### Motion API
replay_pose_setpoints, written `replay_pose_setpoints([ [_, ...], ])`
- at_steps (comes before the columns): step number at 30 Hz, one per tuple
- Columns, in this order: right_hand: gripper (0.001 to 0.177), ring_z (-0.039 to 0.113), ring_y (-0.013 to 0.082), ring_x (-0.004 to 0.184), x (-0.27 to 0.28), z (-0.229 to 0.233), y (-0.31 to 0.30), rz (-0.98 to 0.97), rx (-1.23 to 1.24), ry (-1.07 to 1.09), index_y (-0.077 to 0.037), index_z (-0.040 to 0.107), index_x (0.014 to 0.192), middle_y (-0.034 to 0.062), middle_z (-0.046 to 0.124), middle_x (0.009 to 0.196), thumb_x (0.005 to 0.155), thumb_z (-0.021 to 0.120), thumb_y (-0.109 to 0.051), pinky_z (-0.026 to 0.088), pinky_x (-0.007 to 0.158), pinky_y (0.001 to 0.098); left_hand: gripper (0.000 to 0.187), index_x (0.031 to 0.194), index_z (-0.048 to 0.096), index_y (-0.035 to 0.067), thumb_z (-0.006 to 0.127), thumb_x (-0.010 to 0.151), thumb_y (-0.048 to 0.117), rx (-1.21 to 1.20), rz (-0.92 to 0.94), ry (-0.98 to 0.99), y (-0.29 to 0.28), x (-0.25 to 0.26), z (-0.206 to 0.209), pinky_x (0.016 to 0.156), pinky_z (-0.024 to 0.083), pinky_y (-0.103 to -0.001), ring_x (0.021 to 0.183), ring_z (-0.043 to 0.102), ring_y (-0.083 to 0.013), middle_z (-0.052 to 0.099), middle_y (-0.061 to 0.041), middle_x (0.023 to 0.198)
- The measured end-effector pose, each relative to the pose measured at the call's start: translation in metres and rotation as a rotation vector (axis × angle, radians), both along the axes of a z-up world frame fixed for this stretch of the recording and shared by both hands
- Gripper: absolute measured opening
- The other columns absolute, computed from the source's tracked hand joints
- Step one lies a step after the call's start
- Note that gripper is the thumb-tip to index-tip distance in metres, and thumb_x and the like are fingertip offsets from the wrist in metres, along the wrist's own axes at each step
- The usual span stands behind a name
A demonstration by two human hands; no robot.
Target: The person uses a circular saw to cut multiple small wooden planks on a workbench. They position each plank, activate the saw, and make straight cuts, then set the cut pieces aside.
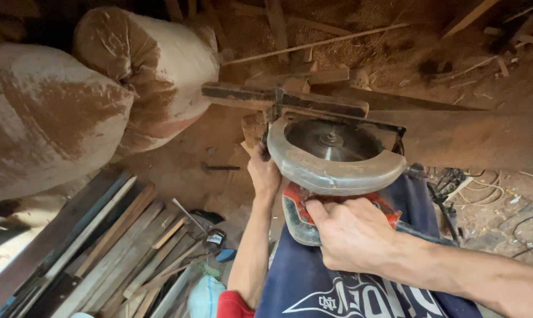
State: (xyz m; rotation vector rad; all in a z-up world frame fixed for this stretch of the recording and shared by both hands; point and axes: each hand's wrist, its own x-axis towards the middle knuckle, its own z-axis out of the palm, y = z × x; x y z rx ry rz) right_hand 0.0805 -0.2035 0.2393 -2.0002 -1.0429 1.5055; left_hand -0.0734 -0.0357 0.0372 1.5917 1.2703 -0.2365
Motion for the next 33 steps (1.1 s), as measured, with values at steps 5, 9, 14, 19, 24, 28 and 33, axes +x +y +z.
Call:
replay_pose_setpoints([
  [5,0.039,0.071,0.043,0.067,0.007,0.002,0.005,-0.01,-0.079,0.053,0.002,0.058,0.105,0.022,0.072,0.077,0.07,0.065,-0.013,0.056,0.061,0.0547,0.032,0.114,0.07,0.001,0.067,0.088,0.02,0.228,-0.124,-0.003,-0.004,0.019,0.016,0.077,0.057,-0.039,0.092,0.077,-0.0299,0.077,-0.024,0.098],
  [9,0.045,0.071,0.043,0.067,0.003,0.002,0.007,0.041,-0.133,0.101,0.003,0.056,0.112,0.0239,0.072,0.074,0.072,0.065,-0.014,0.056,0.064,0.0542,0.032,0.113,0.069,0.002,0.07,0.087,0.022,0.255,-0.119,0.052,0.0,0.018,0.016,0.076,0.057,-0.04,0.091,0.077,-0.0348,0.076,-0.023,0.097],
  [14,0.044,0.071,0.0439,0.065,-0.001,0.0,0.01,-0.032,-0.018,0.034,0.004,0.058,0.106,0.0233,0.071,0.077,0.067,0.067,-0.013,0.056,0.06,0.0548,0.032,0.113,0.068,0.003,0.072,0.087,0.021,0.278,-0.127,0.045,0.005,0.015,0.012,0.074,0.058,-0.041,0.088,0.077,-0.0365,0.076,-0.024,0.094],
  [19,0.045,0.071,0.0436,0.065,-0.005,-0.002,0.016,-0.038,-0.015,0.024,0.005,0.058,0.107,0.0231,0.071,0.077,0.067,0.068,-0.013,0.056,0.06,0.0547,0.038,0.125,0.065,0.006,0.067,0.089,0.019,0.276,-0.155,-0.004,0.012,0.013,0.013,0.074,0.057,-0.042,0.088,0.076,-0.0382,0.076,-0.023,0.096],
  [24,0.045,0.071,0.0412,0.064,-0.008,0.001,0.024,-0.005,-0.062,0.02,0.004,0.058,0.111,0.0218,0.071,0.076,0.07,0.066,-0.013,0.056,0.061,0.0533,0.045,0.131,0.06,0.008,0.067,0.088,0.021,0.227,-0.147,0.008,0.018,0.011,0.012,0.074,0.057,-0.042,0.088,0.076,-0.0391,0.076,-0.022,0.097],
  [28,0.046,0.071,0.0412,0.066,-0.008,0.005,0.031,-0.013,-0.074,0.035,0.002,0.059,0.113,0.021,0.071,0.078,0.07,0.066,-0.013,0.056,0.062,0.0538,0.041,0.127,0.065,0.007,0.069,0.09,0.022,0.261,-0.22,0.067,0.022,0.003,0.003,0.076,0.056,-0.044,0.093,0.074,-0.0416,0.075,-0.025,0.098],
  [33,0.034,0.071,0.0415,0.069,-0.01,0.007,0.044,-0.004,-0.094,0.019,0.0,0.058,0.102,0.0211,0.071,0.08,0.071,0.066,-0.013,0.056,0.063,0.0536,0.039,0.129,0.061,0.006,0.059,0.094,0.022,0.232,-0.201,-0.086,0.031,-0.019,-0.017,0.077,0.056,-0.045,0.092,0.074,-0.0416,0.074,-0.025,0.099],
])
